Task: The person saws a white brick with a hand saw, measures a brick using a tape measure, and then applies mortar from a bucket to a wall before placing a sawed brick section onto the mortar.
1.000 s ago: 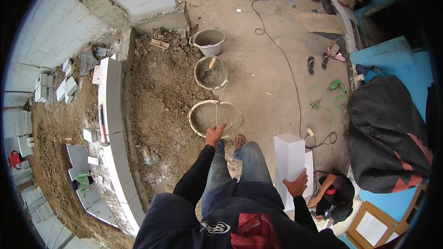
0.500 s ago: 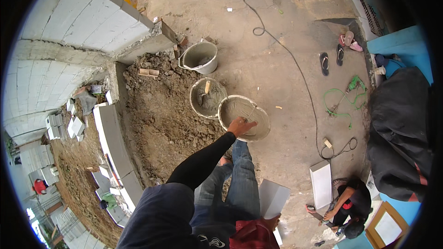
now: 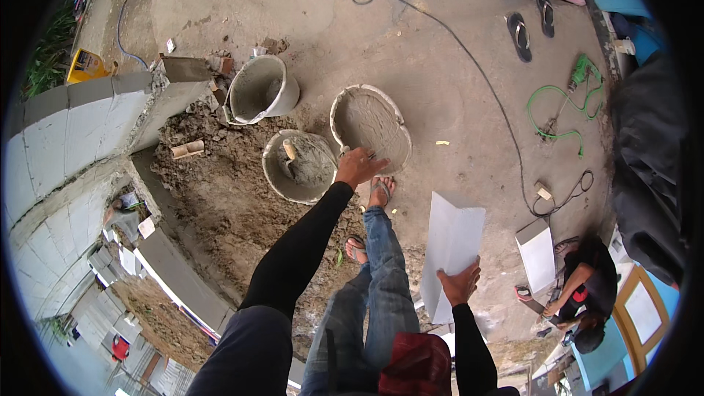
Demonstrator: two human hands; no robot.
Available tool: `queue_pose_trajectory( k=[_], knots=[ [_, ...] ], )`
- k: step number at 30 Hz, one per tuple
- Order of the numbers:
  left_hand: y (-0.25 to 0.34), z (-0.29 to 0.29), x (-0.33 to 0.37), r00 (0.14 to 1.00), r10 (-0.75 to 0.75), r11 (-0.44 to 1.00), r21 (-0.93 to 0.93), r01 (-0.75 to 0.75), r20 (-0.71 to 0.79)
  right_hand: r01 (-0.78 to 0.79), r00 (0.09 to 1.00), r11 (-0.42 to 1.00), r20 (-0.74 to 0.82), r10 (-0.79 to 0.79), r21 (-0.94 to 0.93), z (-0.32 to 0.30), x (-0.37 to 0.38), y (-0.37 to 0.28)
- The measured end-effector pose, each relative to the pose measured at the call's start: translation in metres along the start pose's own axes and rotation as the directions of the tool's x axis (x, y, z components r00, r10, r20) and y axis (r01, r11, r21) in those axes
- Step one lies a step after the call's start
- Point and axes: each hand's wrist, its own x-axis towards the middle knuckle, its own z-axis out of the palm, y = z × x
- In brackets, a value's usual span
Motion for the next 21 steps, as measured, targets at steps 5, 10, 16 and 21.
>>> queue_pose_trajectory(
  k=[5,10,16,21],
  knots=[
    [-0.012,-0.023,0.025,0.999,-0.021,1.000,-0.018,0.021,0.026,0.086,0.989,0.996,-0.120,-0.089,-0.038,0.008,0.110,-0.087],
    [-0.050,-0.039,0.040,0.998,0.062,0.997,-0.034,-0.063,-0.015,0.160,0.964,0.980,-0.193,-0.180,-0.116,0.039,0.206,-0.173],
    [-0.086,-0.105,0.080,0.591,0.090,0.994,0.034,-0.104,-0.802,0.246,0.914,0.931,-0.255,-0.316,-0.272,0.079,0.273,-0.246],
    [-0.134,-0.048,-0.096,0.895,-0.173,0.981,-0.148,0.122,-0.410,0.192,0.931,0.906,-0.222,-0.290,-0.378,0.095,0.276,-0.262]
  ],
)
